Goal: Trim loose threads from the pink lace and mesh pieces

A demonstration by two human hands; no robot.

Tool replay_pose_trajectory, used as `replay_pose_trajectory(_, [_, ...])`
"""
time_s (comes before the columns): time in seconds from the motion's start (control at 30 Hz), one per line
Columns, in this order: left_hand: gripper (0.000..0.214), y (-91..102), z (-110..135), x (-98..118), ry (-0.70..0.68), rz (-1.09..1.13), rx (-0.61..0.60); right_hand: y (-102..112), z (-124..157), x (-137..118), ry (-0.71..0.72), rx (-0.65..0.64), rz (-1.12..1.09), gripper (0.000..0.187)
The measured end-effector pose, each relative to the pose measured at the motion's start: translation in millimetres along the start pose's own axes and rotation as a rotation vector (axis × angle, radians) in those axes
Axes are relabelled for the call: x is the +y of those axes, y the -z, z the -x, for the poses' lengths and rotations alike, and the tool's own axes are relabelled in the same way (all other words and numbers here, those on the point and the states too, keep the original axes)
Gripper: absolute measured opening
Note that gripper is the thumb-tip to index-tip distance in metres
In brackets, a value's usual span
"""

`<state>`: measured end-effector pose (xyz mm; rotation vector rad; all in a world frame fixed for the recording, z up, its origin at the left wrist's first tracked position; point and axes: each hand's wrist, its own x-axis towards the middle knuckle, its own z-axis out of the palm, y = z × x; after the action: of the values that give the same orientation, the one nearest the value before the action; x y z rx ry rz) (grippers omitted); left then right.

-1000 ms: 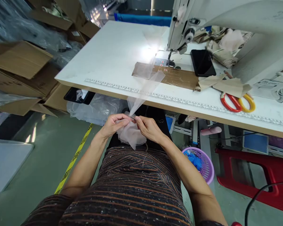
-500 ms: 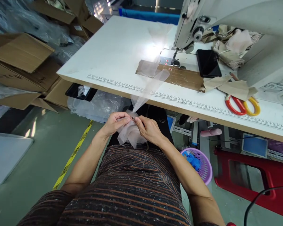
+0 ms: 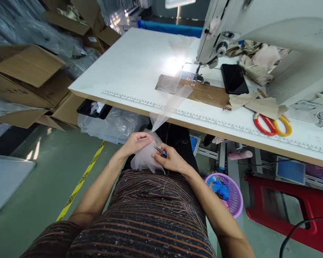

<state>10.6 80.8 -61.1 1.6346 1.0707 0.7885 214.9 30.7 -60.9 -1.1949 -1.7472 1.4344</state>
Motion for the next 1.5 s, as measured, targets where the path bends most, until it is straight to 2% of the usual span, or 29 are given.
replay_pose_trajectory(0.1, [0.032, -3.5, -3.3, -8.3, -0.084, -0.247, 0.047, 10.7, 8.1, 9.2, -0.055, 0.044, 0.203, 0.032])
replay_pose_trajectory(0.2, [0.045, -7.2, -5.8, 0.0, -0.158, -0.329, 0.180, 22.9, 11.0, 8.1, -0.037, 0.173, 0.387, 0.023])
replay_pose_trajectory(0.37, [0.029, -11.2, -12.6, 36.2, -0.273, -0.395, 0.311, 31.4, 4.7, -21.8, 0.186, 0.366, 0.250, 0.020])
replay_pose_trajectory(0.47, [0.032, -18.5, -7.5, 49.1, -0.472, -0.585, 0.218, 27.6, -1.2, -39.2, 0.266, 0.480, 0.206, 0.024])
replay_pose_trajectory(0.57, [0.029, -31.9, 9.5, 50.8, -0.692, -0.749, -0.003, 20.6, -6.8, -43.5, 0.186, 0.594, 0.340, 0.029])
replay_pose_trajectory(0.67, [0.027, -41.8, 27.2, 50.0, -0.785, -0.806, -0.125, 15.5, -9.5, -38.1, 0.078, 0.711, 0.478, 0.027])
replay_pose_trajectory(0.73, [0.030, -39.7, 32.3, 52.2, -0.798, -0.767, -0.137, 14.3, -7.4, -34.5, 0.080, 0.715, 0.461, 0.023])
replay_pose_trajectory(0.77, [0.030, -35.4, 32.0, 54.4, -0.793, -0.725, -0.100, 14.2, -4.9, -33.6, 0.110, 0.687, 0.423, 0.021])
replay_pose_trajectory(0.83, [0.028, -22.1, 27.1, 59.9, -0.734, -0.615, 0.058, 13.6, 2.3, -34.3, 0.194, 0.588, 0.326, 0.020])
replay_pose_trajectory(0.9, [0.024, -7.5, 18.8, 64.7, -0.624, -0.475, 0.222, 11.5, 11.0, -37.3, 0.263, 0.441, 0.225, 0.020])
replay_pose_trajectory(0.93, [0.025, -1.9, 14.5, 65.8, -0.566, -0.396, 0.245, 9.8, 15.1, -39.1, 0.282, 0.365, 0.179, 0.020])
replay_pose_trajectory(1.0, [0.033, 3.6, 6.5, 64.1, -0.443, -0.233, 0.192, 5.2, 21.8, -42.1, 0.294, 0.245, 0.097, 0.020])
replay_pose_trajectory(1.1, [0.046, -1.3, -2.0, 52.1, -0.282, -0.036, 0.077, -1.5, 26.7, -43.8, 0.283, 0.155, 0.012, 0.019])
replay_pose_trajectory(1.23, [0.052, -11.0, -6.5, 32.3, -0.225, 0.200, -0.057, -3.1, 27.5, -43.4, 0.234, 0.113, -0.054, 0.021])
replay_pose_trajectory(1.33, [0.043, -10.2, -4.3, 24.7, -0.182, 0.357, -0.154, 1.7, 26.6, -41.4, 0.213, 0.119, -0.050, 0.026])
replay_pose_trajectory(1.4, [0.038, -7.6, -0.7, 23.5, -0.116, 0.395, -0.159, 6.3, 24.3, -37.8, 0.198, 0.127, -0.023, 0.031])
replay_pose_trajectory(1.5, [0.035, -3.7, 5.8, 24.8, -0.015, 0.343, -0.070, 12.2, 16.6, -28.9, 0.140, 0.163, 0.030, 0.047])
